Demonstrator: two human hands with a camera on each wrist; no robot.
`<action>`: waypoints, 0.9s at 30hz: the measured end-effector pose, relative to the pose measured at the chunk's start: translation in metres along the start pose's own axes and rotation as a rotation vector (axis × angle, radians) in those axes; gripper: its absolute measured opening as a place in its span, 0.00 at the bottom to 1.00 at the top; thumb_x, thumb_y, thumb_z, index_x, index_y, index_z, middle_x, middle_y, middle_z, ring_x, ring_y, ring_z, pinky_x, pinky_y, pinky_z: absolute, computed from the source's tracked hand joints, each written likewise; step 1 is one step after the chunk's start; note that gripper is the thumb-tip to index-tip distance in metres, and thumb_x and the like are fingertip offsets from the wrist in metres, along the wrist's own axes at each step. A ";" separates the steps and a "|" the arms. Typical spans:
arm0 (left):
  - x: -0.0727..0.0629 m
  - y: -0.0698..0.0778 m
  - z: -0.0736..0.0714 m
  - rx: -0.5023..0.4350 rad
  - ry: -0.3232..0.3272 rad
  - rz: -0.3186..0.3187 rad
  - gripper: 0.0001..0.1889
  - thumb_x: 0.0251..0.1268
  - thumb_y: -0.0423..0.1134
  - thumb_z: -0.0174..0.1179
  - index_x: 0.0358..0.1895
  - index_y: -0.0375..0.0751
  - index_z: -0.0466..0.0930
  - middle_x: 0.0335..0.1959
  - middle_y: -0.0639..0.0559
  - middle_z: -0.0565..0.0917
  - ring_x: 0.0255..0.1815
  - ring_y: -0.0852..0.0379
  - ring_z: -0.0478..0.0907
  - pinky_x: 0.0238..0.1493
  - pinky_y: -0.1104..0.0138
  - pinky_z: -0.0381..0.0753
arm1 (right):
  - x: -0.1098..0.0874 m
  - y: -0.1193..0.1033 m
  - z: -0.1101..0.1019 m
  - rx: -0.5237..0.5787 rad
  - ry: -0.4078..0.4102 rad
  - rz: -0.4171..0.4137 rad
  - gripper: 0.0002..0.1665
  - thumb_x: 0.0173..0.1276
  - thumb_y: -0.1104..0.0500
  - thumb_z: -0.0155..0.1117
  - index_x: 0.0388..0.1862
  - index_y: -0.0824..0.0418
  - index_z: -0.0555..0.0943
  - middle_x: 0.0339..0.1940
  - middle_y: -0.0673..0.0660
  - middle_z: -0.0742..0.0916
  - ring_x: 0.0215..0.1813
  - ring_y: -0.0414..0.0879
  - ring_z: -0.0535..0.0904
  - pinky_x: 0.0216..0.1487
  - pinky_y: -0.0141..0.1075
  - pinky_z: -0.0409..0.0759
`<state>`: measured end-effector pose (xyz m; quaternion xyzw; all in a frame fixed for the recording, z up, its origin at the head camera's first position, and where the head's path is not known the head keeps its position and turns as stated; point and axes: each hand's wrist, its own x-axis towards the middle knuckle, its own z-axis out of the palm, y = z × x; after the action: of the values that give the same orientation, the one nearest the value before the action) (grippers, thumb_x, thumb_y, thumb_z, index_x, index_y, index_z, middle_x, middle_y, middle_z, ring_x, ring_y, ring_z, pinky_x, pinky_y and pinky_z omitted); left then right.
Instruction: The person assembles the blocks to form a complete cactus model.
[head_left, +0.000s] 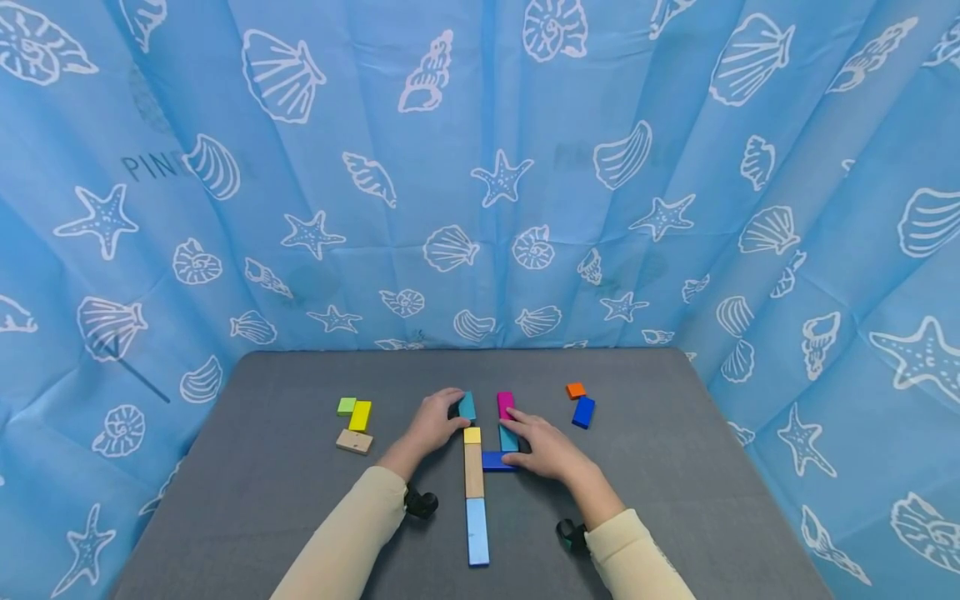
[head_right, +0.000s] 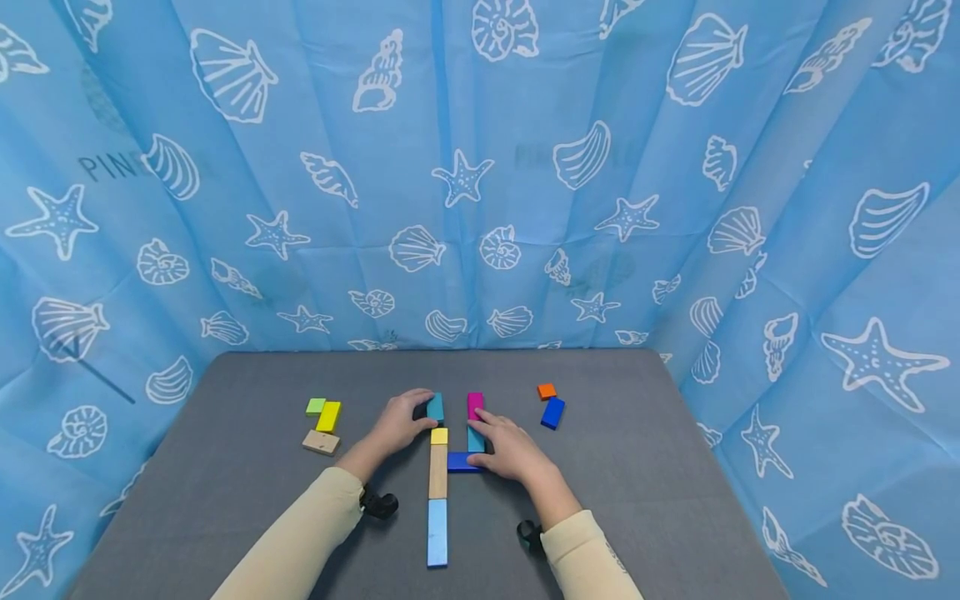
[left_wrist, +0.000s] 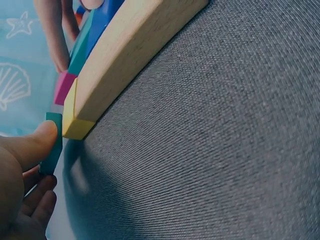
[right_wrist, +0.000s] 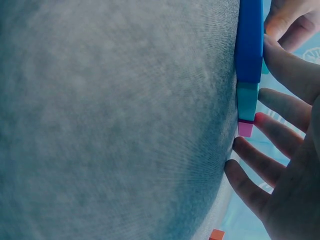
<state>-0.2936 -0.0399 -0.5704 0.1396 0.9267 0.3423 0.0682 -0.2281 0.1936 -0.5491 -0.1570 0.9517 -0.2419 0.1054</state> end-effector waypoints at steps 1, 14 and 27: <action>0.000 0.000 0.000 0.002 -0.003 0.002 0.29 0.68 0.43 0.66 0.71 0.40 0.73 0.73 0.43 0.72 0.75 0.40 0.65 0.71 0.47 0.67 | 0.000 0.000 0.000 -0.002 0.000 0.000 0.40 0.67 0.44 0.70 0.75 0.52 0.71 0.80 0.54 0.67 0.78 0.60 0.63 0.72 0.60 0.66; -0.001 -0.003 0.000 -0.044 -0.059 0.040 0.28 0.69 0.41 0.66 0.70 0.41 0.74 0.72 0.43 0.73 0.75 0.42 0.66 0.72 0.47 0.67 | 0.000 0.000 0.000 0.006 0.001 0.003 0.39 0.67 0.44 0.70 0.75 0.51 0.71 0.81 0.54 0.67 0.78 0.60 0.62 0.72 0.61 0.65; -0.008 -0.011 0.001 -0.047 -0.061 0.114 0.28 0.70 0.44 0.64 0.72 0.45 0.72 0.79 0.43 0.62 0.78 0.38 0.59 0.72 0.41 0.63 | -0.002 -0.002 -0.001 0.005 -0.006 0.022 0.40 0.67 0.43 0.70 0.76 0.51 0.71 0.81 0.54 0.66 0.79 0.60 0.61 0.72 0.61 0.64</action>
<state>-0.2885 -0.0497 -0.5786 0.2008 0.9064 0.3631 0.0799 -0.2265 0.1931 -0.5474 -0.1471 0.9525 -0.2425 0.1113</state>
